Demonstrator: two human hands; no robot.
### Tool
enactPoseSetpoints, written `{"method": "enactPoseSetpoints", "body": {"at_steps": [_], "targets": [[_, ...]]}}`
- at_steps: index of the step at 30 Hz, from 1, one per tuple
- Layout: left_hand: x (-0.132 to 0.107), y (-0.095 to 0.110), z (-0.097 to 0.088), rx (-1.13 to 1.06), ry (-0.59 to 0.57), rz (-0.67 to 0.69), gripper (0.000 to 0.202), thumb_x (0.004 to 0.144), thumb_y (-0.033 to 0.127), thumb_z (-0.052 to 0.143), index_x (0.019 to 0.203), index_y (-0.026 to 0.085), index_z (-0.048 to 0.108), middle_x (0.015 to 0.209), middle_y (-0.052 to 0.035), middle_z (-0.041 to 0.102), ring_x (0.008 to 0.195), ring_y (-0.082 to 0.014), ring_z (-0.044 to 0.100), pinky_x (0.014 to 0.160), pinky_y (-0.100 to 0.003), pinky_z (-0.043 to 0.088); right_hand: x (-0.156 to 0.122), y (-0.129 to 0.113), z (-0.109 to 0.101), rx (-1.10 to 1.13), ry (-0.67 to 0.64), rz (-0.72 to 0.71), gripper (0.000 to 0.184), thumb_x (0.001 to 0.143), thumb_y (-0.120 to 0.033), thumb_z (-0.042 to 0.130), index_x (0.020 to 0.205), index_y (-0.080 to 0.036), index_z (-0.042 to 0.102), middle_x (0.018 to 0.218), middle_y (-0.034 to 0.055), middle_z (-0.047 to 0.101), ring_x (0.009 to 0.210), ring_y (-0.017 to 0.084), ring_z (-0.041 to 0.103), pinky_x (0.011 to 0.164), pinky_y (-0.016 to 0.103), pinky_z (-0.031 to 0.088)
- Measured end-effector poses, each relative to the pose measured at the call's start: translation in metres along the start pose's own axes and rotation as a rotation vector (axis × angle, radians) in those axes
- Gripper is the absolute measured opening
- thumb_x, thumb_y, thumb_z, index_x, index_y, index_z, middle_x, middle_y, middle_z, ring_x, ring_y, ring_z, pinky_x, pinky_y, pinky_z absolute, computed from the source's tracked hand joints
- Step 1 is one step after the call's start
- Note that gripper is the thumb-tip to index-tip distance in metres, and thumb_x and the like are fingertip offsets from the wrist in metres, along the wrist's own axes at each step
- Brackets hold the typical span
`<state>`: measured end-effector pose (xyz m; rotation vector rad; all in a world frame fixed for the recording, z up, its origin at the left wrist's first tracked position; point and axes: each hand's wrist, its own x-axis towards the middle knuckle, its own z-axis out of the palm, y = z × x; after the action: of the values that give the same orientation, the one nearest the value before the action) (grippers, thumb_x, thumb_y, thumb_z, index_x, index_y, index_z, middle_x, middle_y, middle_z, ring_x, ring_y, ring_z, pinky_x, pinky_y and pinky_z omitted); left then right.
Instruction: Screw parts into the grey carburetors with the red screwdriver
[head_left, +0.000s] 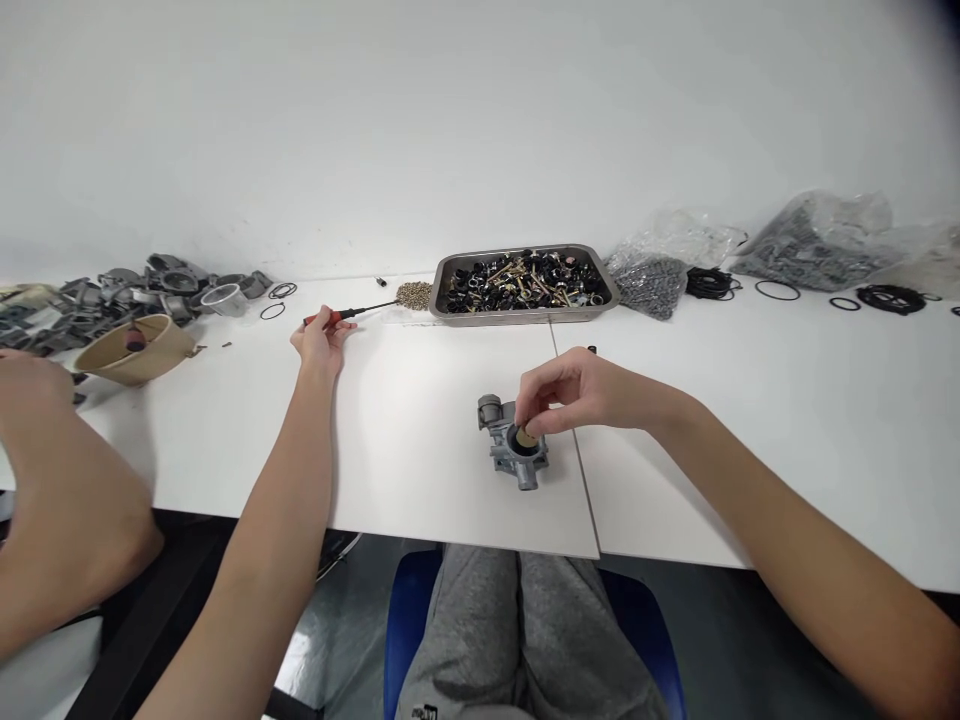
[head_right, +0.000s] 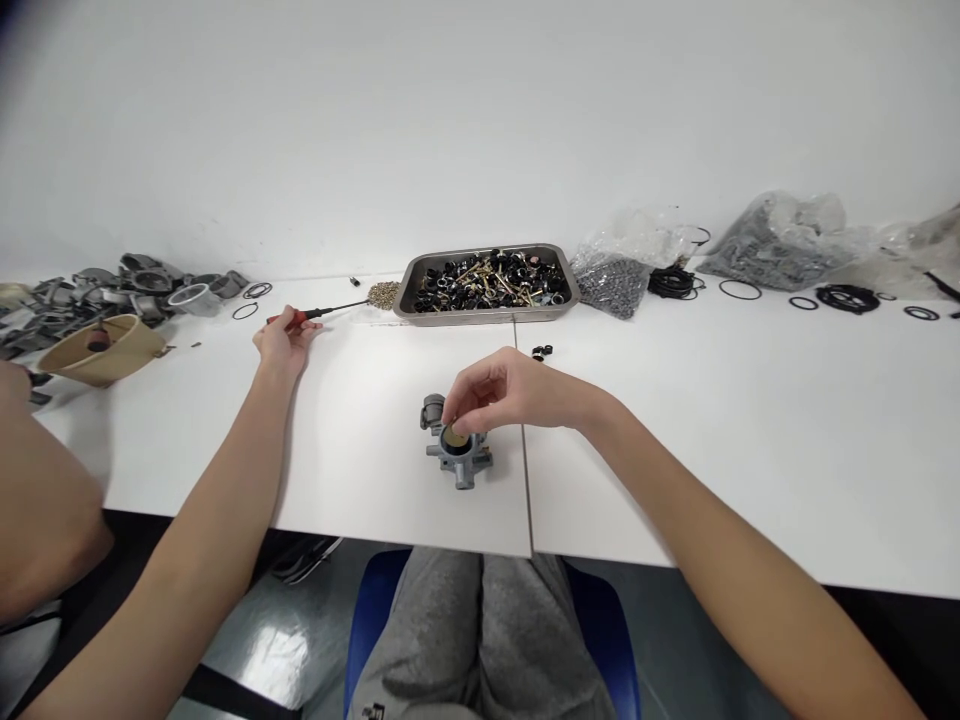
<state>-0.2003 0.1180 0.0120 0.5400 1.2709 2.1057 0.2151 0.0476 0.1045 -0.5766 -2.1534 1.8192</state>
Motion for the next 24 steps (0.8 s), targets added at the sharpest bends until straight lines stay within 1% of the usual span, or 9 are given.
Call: {"method": "enactPoseSetpoints", "body": {"at_steps": [5, 9, 12, 14, 16, 18, 21, 22, 24], "targets": [[-0.001, 0.001, 0.001, 0.009, -0.007, -0.008, 0.018, 0.078, 0.018, 0.062, 0.070, 0.014, 0.046, 0.061, 0.0007, 0.056, 0.048, -0.0074, 0.053, 0.062, -0.030, 0.061, 0.000, 0.001, -0.001, -0.040, -0.002, -0.011, 0.020, 0.075, -0.031, 0.076, 0.088, -0.016, 0.073, 0.084, 0.0055, 0.072, 0.077, 0.017, 0.065, 0.071, 0.032, 0.053], [-0.003, 0.003, 0.002, 0.006, 0.001, -0.014, 0.019, 0.079, 0.017, 0.062, 0.069, 0.014, 0.046, 0.059, 0.0009, 0.055, 0.048, -0.0079, 0.053, 0.062, -0.031, 0.061, 0.001, 0.004, -0.002, -0.052, 0.040, -0.023, 0.021, 0.075, -0.031, 0.076, 0.088, -0.015, 0.073, 0.083, 0.0060, 0.072, 0.076, 0.017, 0.065, 0.069, 0.032, 0.052], [-0.005, 0.004, 0.003, 0.019, 0.011, -0.016, 0.017, 0.079, 0.017, 0.061, 0.070, 0.014, 0.047, 0.059, 0.0011, 0.055, 0.048, -0.0080, 0.054, 0.063, -0.030, 0.061, 0.002, 0.006, -0.006, -0.010, 0.123, -0.022, 0.020, 0.074, -0.030, 0.077, 0.087, -0.015, 0.073, 0.080, 0.0050, 0.072, 0.074, 0.016, 0.065, 0.069, 0.031, 0.051], [-0.006, 0.005, 0.004, 0.019, 0.015, -0.018, 0.017, 0.079, 0.017, 0.061, 0.070, 0.013, 0.046, 0.059, 0.0013, 0.055, 0.049, -0.0077, 0.054, 0.064, -0.031, 0.061, 0.004, 0.011, -0.011, 0.011, 0.224, -0.007, 0.021, 0.073, -0.030, 0.077, 0.087, -0.016, 0.072, 0.082, 0.0053, 0.072, 0.077, 0.017, 0.066, 0.070, 0.031, 0.050], [-0.006, 0.005, 0.004, 0.009, 0.020, -0.020, 0.017, 0.079, 0.017, 0.061, 0.071, 0.013, 0.046, 0.060, 0.0017, 0.055, 0.049, -0.0072, 0.054, 0.066, -0.031, 0.062, 0.006, 0.021, -0.016, -0.013, 0.328, 0.015, 0.023, 0.073, -0.032, 0.076, 0.088, -0.016, 0.072, 0.085, 0.0066, 0.073, 0.082, 0.019, 0.067, 0.073, 0.032, 0.050], [-0.006, 0.006, 0.003, 0.001, 0.020, -0.025, 0.017, 0.080, 0.017, 0.061, 0.072, 0.013, 0.046, 0.061, 0.0020, 0.055, 0.049, -0.0068, 0.054, 0.068, -0.031, 0.062, 0.010, 0.036, -0.021, -0.109, 0.416, 0.050, 0.022, 0.075, -0.032, 0.074, 0.089, -0.016, 0.071, 0.084, 0.0077, 0.073, 0.083, 0.021, 0.067, 0.074, 0.033, 0.049], [-0.006, 0.006, 0.002, -0.003, 0.018, -0.028, 0.018, 0.080, 0.018, 0.061, 0.071, 0.014, 0.046, 0.061, 0.0022, 0.055, 0.050, -0.0067, 0.054, 0.070, -0.031, 0.062, 0.017, 0.058, -0.027, -0.350, 0.497, 0.092, 0.018, 0.078, -0.031, 0.069, 0.087, -0.016, 0.071, 0.083, 0.0078, 0.071, 0.077, 0.020, 0.064, 0.072, 0.034, 0.048], [-0.006, 0.006, 0.002, -0.002, 0.016, -0.031, 0.019, 0.079, 0.018, 0.061, 0.071, 0.014, 0.045, 0.060, 0.0024, 0.055, 0.050, -0.0066, 0.054, 0.070, -0.031, 0.062, 0.018, 0.063, -0.029, -0.440, 0.526, 0.084, 0.018, 0.079, -0.031, 0.067, 0.088, -0.016, 0.072, 0.086, 0.0080, 0.070, 0.076, 0.020, 0.062, 0.071, 0.034, 0.047], [-0.008, 0.006, 0.002, 0.000, 0.010, -0.037, 0.019, 0.078, 0.018, 0.063, 0.071, 0.014, 0.046, 0.060, 0.0027, 0.054, 0.050, -0.0062, 0.054, 0.070, -0.030, 0.062, 0.018, 0.066, -0.035, -0.591, 0.603, 0.024, 0.019, 0.082, -0.032, 0.064, 0.091, -0.017, 0.072, 0.093, 0.0087, 0.068, 0.076, 0.019, 0.059, 0.071, 0.034, 0.046]]}}
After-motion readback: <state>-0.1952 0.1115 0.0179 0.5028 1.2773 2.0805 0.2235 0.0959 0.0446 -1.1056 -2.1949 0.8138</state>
